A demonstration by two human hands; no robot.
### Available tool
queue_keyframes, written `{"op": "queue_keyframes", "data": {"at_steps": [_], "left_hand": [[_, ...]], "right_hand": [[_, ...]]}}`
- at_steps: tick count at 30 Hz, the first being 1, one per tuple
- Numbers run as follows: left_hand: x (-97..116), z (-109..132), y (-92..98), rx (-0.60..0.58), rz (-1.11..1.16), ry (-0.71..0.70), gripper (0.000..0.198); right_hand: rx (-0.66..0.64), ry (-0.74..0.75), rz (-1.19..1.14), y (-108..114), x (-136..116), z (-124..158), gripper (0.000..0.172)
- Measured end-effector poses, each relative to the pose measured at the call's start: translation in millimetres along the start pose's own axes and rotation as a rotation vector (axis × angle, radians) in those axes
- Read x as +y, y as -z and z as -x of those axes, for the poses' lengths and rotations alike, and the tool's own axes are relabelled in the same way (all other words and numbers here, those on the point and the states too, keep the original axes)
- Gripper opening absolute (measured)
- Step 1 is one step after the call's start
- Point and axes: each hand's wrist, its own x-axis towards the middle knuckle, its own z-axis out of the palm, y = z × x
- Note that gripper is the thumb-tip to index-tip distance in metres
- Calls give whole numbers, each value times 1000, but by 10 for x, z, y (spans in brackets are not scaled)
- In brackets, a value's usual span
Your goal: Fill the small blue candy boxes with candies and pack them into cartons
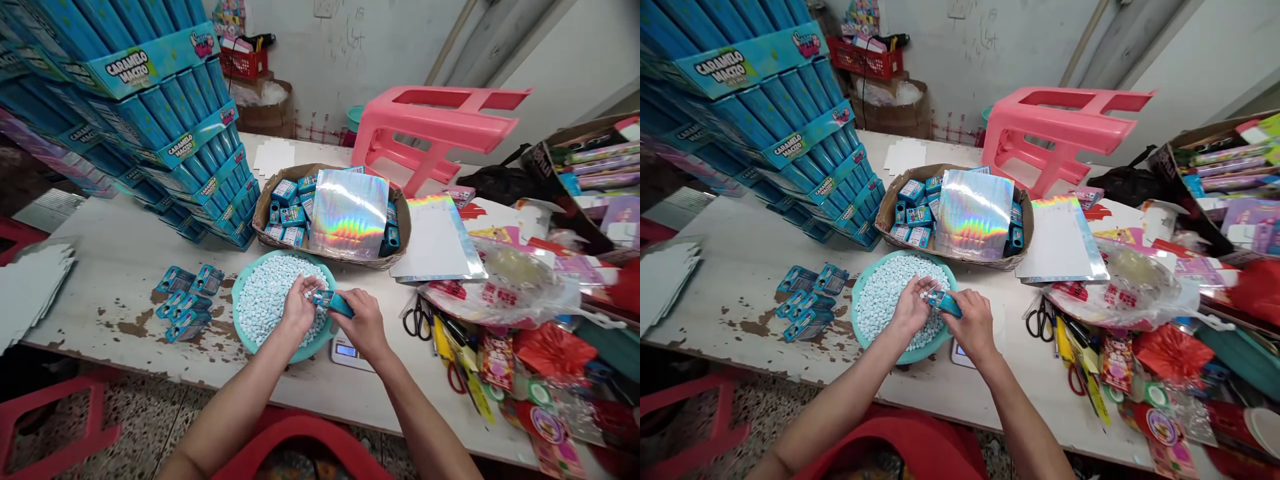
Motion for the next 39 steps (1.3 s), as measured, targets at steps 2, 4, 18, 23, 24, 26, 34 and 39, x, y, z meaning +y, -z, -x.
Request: {"op": "queue_keyframes", "data": {"at_steps": [2,4,18,23,24,26,34,39], "left_hand": [[7,-10,31,32,-8,34,21],[9,-12,44,26,-10,44,19],[46,27,80,-9,-197,-48,11],[291,-5,220,-67,-914,-467,20],[324,-18,253,-67,-1075,-551,23],[357,-33,316,-47,-1217,-627,28],[309,102,457,20,-1170,-563,33],[303,103,521,25,-1135,-564,35]], "right_hand": [[-13,-16,6,8,-8,13,31],[0,-12,-13,19,-18,27,33],[102,-271,-360,69,220,266,33],[237,-551,-599,107,728,567,41],[259,-579,-637,76,850,629,42],[295,-611,-684,-29,1076,738,42],[327,-639,-757,-461,1455,917,53],[404,-708,-717,-337,1543,1138,62]]}}
